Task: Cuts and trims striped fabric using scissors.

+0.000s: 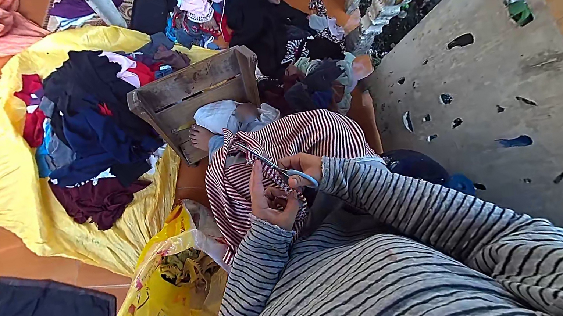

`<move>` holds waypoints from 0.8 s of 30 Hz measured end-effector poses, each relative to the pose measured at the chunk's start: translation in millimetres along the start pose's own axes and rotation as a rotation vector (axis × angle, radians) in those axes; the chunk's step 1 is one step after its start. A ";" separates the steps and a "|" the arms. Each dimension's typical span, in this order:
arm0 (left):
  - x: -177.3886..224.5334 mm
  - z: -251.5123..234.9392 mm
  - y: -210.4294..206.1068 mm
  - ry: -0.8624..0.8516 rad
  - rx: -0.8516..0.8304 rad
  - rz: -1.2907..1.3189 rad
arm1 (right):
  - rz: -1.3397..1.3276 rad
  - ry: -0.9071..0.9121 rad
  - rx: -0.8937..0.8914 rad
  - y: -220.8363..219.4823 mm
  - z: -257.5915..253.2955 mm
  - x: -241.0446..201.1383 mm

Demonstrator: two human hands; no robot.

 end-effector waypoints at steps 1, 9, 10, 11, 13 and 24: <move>-0.1 0.5 0.2 0.002 -0.017 -0.003 | -0.016 0.013 -0.015 0.5 -1.7 1.1; -1.9 1.5 4.4 -0.009 -0.061 0.034 | -0.083 0.056 -0.037 1.3 -14.3 6.2; -0.7 1.3 4.2 -0.004 -0.069 0.050 | -0.109 0.052 -0.028 0.4 -14.3 2.1; 3.0 1.0 3.5 0.009 -0.083 0.071 | -0.116 0.005 0.008 -3.4 -10.9 -11.3; 16.6 -0.4 3.5 0.013 -0.112 0.127 | -0.125 -0.118 0.112 -14.1 -2.6 -43.4; 262.5 61.6 153.2 -0.237 -0.044 0.095 | -0.033 0.156 0.175 45.7 39.1 -26.2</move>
Point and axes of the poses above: each hand's wrist, its own z-axis away from the middle knuckle, its own y-axis out of the back of the hand, x = y × z, the point moved 4 cm from there along -z, towards the middle knuckle, and after that the axes turned 4 degrees about -y, right-handed, at the moved point
